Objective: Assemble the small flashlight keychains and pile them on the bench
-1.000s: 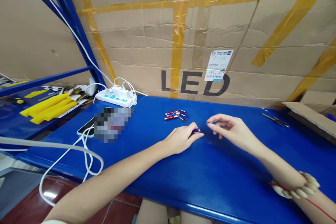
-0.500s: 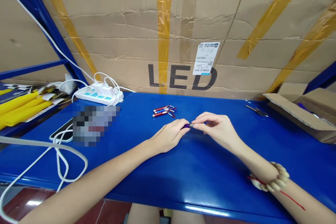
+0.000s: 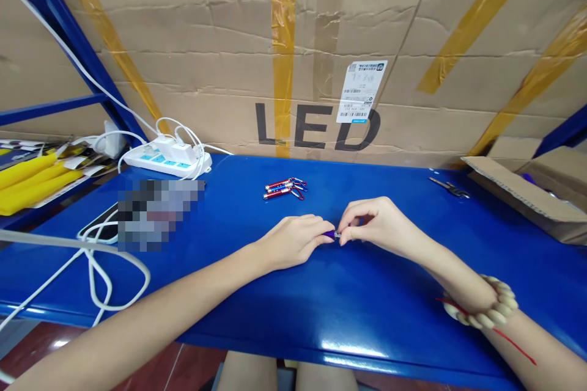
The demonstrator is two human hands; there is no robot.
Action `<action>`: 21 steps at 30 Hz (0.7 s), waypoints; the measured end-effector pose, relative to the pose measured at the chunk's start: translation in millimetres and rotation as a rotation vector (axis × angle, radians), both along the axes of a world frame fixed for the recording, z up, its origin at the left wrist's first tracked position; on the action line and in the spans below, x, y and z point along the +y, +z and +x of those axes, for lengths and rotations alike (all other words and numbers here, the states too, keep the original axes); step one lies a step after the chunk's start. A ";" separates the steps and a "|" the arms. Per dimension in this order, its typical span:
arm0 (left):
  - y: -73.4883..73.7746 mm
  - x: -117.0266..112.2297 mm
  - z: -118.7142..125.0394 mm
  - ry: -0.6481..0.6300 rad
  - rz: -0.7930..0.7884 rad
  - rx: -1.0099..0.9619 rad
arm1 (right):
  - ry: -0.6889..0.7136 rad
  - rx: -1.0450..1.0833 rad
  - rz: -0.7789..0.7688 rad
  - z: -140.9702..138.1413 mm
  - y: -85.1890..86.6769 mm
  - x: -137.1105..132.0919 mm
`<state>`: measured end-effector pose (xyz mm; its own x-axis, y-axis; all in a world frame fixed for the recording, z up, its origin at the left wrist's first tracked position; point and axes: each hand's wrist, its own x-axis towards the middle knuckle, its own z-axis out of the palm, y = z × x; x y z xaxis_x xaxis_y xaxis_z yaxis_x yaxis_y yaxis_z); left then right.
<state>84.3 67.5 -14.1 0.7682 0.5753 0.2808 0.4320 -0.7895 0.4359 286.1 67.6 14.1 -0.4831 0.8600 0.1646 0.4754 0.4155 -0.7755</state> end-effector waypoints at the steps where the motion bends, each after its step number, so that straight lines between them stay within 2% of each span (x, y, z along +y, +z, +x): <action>1: -0.7 0.1 -0.2 0.009 0.000 0.012 | 0.058 -0.024 0.020 0.3 -0.7 -0.2; 4: -2.0 -0.1 -0.7 0.054 0.000 0.022 | 0.199 -0.110 0.142 1.3 -4.0 -1.2; 8: -0.2 -1.0 -1.3 0.081 0.048 0.062 | 0.186 -0.248 0.277 -0.5 -8.8 -5.3; 10: 1.0 -0.8 -1.6 0.095 0.085 0.082 | 0.140 -0.243 0.219 -3.6 -10.9 -7.5; 12: 1.5 0.0 -1.5 0.099 0.108 0.077 | 0.110 -0.171 0.096 -7.8 -13.0 -8.5; 16: 0.8 2.0 1.5 0.100 0.063 -0.022 | 0.064 0.019 -0.112 -14.9 -14.9 -7.8; 18: 0.2 2.1 4.3 0.124 0.020 -0.084 | 0.018 0.050 -0.132 -15.6 -13.4 -7.0; 21: -0.3 1.5 7.8 0.178 -0.022 -0.148 | -0.047 0.007 -0.072 -11.2 -8.1 -5.7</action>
